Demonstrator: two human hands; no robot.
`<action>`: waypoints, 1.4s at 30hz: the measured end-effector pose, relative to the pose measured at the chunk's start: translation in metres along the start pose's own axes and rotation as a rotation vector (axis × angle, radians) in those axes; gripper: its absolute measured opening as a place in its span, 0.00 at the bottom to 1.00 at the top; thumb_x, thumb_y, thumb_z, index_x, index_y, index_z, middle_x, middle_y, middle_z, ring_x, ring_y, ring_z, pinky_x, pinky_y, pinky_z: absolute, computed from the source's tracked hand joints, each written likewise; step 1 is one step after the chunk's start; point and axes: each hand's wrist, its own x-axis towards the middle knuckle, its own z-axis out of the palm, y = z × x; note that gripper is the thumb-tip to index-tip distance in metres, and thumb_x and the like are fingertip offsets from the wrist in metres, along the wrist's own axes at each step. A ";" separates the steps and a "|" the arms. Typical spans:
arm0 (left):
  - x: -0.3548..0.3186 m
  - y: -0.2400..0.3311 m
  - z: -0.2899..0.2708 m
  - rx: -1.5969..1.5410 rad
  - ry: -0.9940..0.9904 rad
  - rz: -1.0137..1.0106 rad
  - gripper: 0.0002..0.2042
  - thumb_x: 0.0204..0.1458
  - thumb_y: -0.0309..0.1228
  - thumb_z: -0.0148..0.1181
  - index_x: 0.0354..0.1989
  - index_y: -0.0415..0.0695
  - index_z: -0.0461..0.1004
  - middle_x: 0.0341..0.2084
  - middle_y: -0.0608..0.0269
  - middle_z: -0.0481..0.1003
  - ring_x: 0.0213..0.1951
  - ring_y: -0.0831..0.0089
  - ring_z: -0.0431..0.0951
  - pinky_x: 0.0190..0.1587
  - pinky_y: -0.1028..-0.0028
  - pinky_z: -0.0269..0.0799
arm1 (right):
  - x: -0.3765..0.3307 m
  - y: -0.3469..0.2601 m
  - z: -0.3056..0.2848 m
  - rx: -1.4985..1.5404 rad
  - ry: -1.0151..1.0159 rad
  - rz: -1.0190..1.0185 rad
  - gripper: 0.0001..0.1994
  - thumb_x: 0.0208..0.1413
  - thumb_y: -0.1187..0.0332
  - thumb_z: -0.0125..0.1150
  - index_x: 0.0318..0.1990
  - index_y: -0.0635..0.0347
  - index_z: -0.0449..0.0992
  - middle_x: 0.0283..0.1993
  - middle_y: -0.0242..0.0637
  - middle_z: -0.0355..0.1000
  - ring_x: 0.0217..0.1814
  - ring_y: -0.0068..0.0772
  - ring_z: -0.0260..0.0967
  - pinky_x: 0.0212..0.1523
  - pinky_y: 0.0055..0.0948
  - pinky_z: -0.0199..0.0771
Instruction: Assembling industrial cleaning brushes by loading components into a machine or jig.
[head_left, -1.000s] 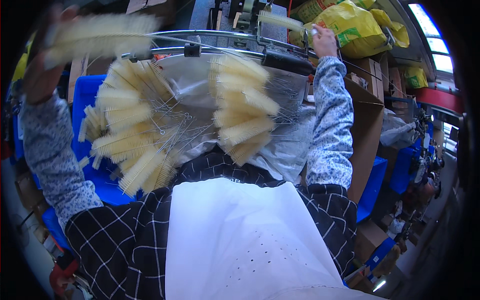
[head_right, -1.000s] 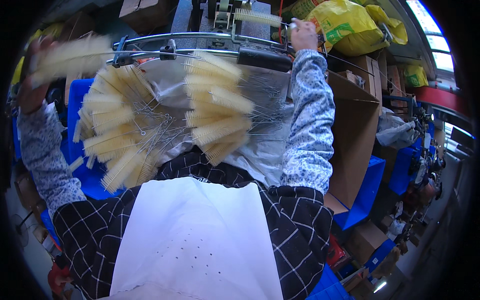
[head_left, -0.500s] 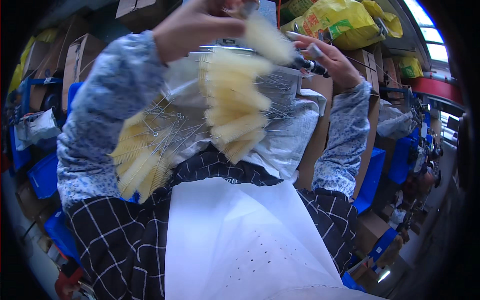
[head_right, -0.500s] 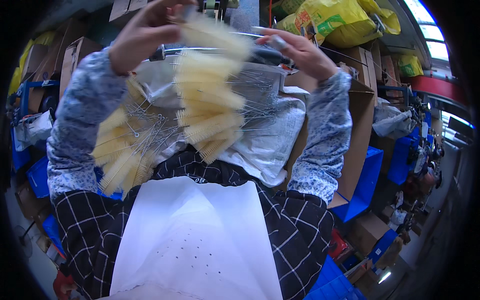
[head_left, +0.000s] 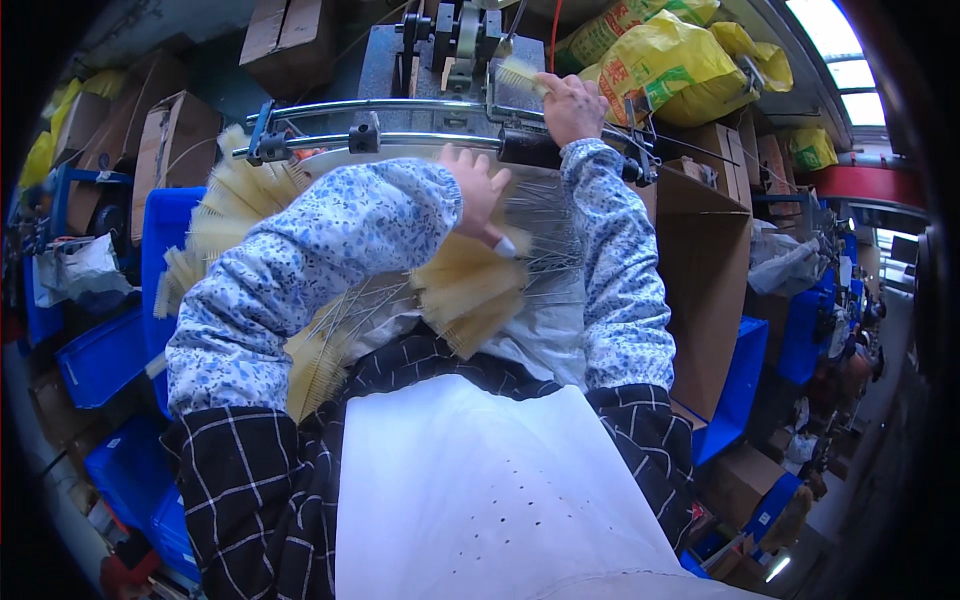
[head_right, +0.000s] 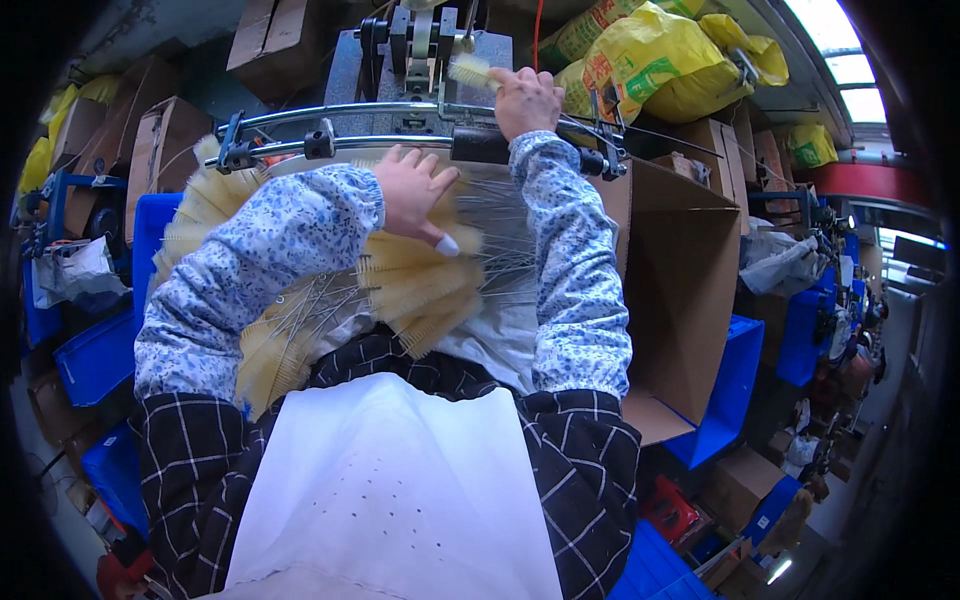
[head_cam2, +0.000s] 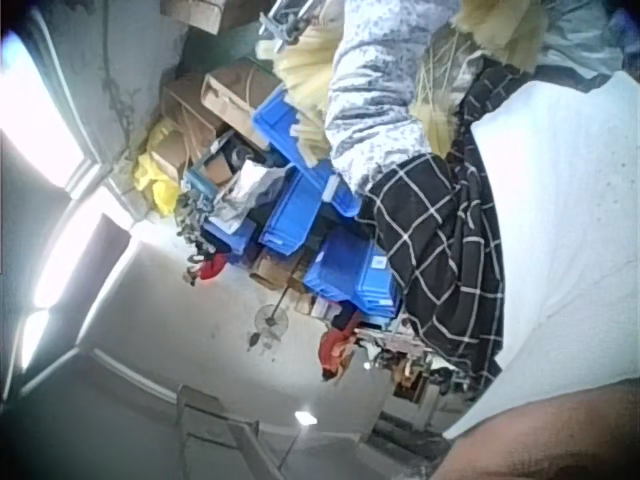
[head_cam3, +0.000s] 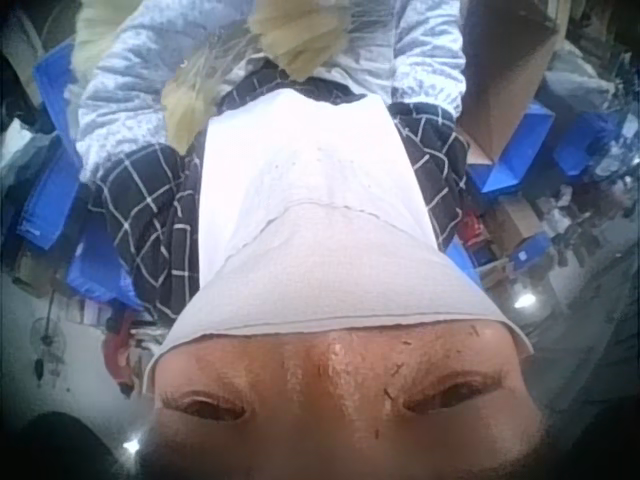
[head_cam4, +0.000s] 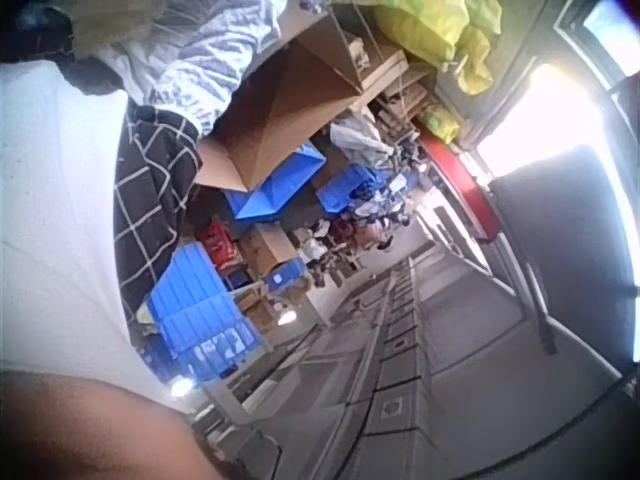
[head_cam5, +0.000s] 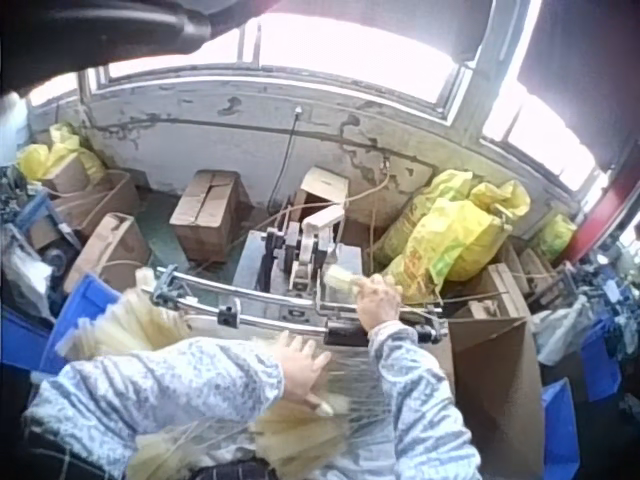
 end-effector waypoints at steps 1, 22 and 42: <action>0.000 0.002 0.005 0.000 0.000 0.000 0.46 0.32 0.64 0.50 0.56 0.43 0.47 0.50 0.45 0.55 0.53 0.52 0.55 0.52 0.55 0.52 | 0.002 -0.002 0.001 0.000 0.000 0.001 0.11 0.45 0.65 0.49 0.38 0.38 0.72 0.32 0.29 0.66 0.40 0.33 0.60 0.40 0.35 0.57; -0.006 0.010 0.036 -0.192 -0.124 0.002 0.49 0.27 0.61 0.56 0.58 0.52 0.41 0.55 0.43 0.44 0.55 0.45 0.49 0.51 0.45 0.46 | 0.008 0.001 0.013 0.132 -0.079 -0.042 0.14 0.45 0.65 0.49 0.41 0.40 0.71 0.31 0.27 0.66 0.38 0.33 0.59 0.41 0.33 0.55; -0.004 0.013 0.037 -0.176 -0.122 0.011 0.48 0.28 0.61 0.56 0.58 0.53 0.42 0.55 0.43 0.45 0.55 0.44 0.48 0.51 0.45 0.45 | -0.001 0.025 0.004 -0.065 -0.051 0.216 0.22 0.45 0.62 0.51 0.51 0.50 0.62 0.50 0.33 0.60 0.57 0.32 0.49 0.51 0.48 0.45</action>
